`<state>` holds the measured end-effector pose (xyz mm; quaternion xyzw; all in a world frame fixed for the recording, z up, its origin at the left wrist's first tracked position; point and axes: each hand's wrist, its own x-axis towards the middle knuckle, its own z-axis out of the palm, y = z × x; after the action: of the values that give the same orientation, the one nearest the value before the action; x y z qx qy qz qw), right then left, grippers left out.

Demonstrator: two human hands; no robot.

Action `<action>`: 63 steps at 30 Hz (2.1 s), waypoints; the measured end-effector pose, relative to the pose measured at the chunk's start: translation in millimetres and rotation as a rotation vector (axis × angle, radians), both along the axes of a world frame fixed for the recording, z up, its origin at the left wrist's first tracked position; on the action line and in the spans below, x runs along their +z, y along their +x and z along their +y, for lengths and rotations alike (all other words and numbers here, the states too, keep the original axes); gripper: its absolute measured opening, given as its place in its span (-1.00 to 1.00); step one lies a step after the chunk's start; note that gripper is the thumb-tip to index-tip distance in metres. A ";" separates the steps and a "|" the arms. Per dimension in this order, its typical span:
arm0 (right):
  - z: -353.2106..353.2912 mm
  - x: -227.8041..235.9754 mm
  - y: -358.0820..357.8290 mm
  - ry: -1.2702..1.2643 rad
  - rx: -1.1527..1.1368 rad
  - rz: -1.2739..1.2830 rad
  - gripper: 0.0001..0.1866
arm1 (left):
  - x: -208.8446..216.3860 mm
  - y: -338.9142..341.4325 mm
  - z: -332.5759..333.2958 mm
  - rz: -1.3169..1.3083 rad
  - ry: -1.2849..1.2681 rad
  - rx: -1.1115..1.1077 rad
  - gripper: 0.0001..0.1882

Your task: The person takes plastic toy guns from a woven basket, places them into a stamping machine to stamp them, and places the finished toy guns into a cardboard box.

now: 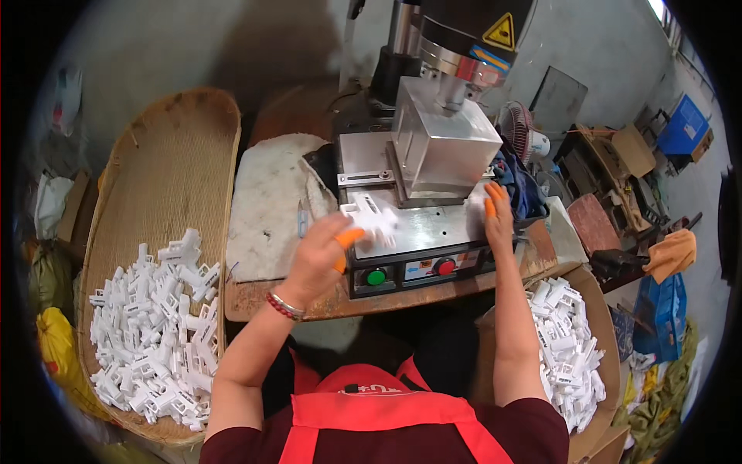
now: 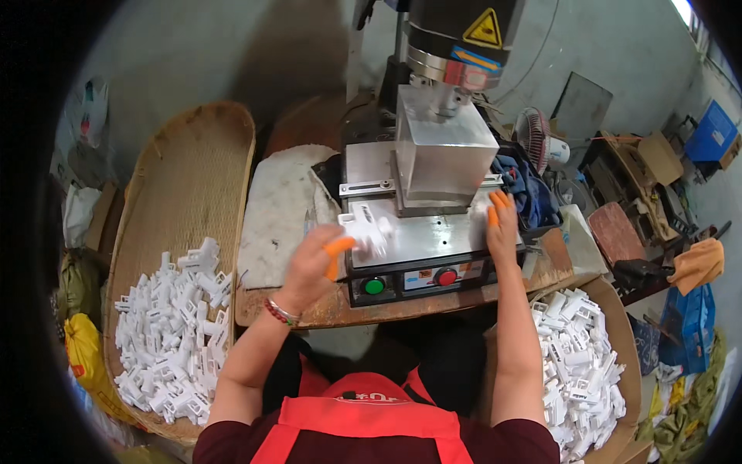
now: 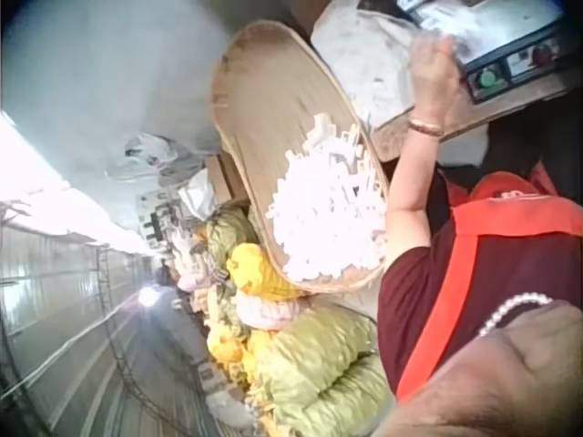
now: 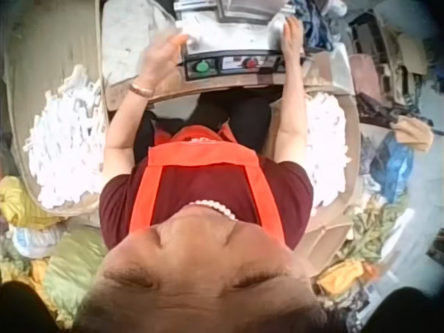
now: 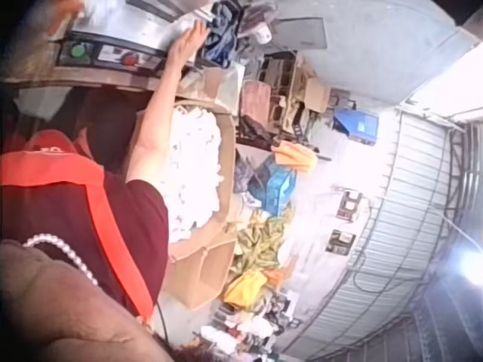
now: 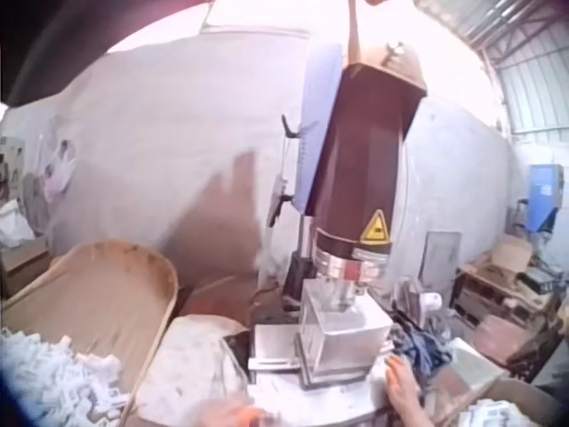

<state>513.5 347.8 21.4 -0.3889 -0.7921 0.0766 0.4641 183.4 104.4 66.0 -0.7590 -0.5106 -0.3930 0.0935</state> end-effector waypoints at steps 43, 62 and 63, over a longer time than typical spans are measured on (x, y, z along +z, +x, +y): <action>-73.6 -59.0 159.3 -0.454 -0.120 0.221 -0.51 | -76.1 -260.6 -103.9 0.180 -0.358 1.178 -0.59; -5.9 14.9 -7.2 -0.117 0.172 -0.052 -0.63 | 69.9 -82.2 49.5 0.016 -0.413 -0.144 -0.67; 2.4 19.5 -19.8 -0.221 0.307 0.018 -0.65 | 67.9 -66.7 70.8 0.074 -0.517 -0.226 -0.65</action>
<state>493.7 350.2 40.8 -0.3114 -0.8248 0.2367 0.4084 116.7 175.2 133.9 -0.8236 -0.5023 -0.2297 -0.1288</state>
